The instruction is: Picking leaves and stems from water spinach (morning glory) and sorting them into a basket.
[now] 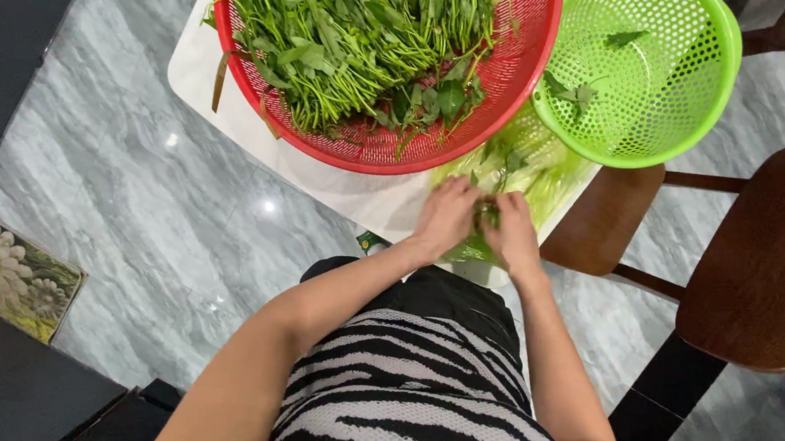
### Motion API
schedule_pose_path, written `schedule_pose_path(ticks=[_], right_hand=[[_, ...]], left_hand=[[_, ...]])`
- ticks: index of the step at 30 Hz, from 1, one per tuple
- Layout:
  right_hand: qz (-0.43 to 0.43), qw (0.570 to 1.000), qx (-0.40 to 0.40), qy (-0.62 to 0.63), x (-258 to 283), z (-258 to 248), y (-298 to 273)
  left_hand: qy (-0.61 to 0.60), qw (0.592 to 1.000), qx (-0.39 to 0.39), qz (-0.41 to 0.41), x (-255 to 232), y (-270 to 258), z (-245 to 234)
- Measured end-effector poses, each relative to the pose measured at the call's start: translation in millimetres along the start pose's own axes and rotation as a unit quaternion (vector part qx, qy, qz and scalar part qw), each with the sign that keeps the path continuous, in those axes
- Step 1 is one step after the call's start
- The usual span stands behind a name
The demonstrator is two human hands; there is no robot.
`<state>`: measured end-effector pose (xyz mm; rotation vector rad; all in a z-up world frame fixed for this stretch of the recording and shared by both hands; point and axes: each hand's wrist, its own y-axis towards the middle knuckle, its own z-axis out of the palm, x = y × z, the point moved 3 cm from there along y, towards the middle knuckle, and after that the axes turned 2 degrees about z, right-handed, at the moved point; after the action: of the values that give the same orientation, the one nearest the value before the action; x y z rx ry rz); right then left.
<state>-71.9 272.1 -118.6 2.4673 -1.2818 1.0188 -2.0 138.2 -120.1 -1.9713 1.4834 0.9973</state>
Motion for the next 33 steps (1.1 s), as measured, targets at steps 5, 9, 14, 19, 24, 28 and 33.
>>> schedule_pose_path(ticks=[5, 9, 14, 19, 24, 28, 33], right_hand=[[0.004, 0.998, 0.030, -0.055, 7, 11, -3], [0.029, 0.993, 0.052, -0.102, -4, 17, 4], [-0.012, 0.975, 0.165, -0.148, -5, 14, 25], [-0.147, 0.963, 0.214, -0.072, -3, 13, 45], [-0.016, 0.958, 0.260, -0.119, 69, -59, 78], [-0.002, 0.982, 0.186, -0.010, 139, -84, 108], [-0.148, 0.981, 0.094, 0.084, 177, 8, 147]], left_hand=[[0.036, 0.999, -0.022, -0.035, 22, -21, -26], [-0.101, 0.990, -0.025, -0.100, 25, -27, -33], [-0.065, 0.990, -0.058, -0.110, 23, -23, -48], [-0.036, 0.986, 0.076, -0.147, 33, -28, -50], [-0.078, 0.990, 0.050, -0.105, 16, -29, -99], [-0.212, 0.959, -0.127, -0.136, 27, -22, -143], [-0.256, 0.898, -0.317, -0.166, 59, -9, -184]])
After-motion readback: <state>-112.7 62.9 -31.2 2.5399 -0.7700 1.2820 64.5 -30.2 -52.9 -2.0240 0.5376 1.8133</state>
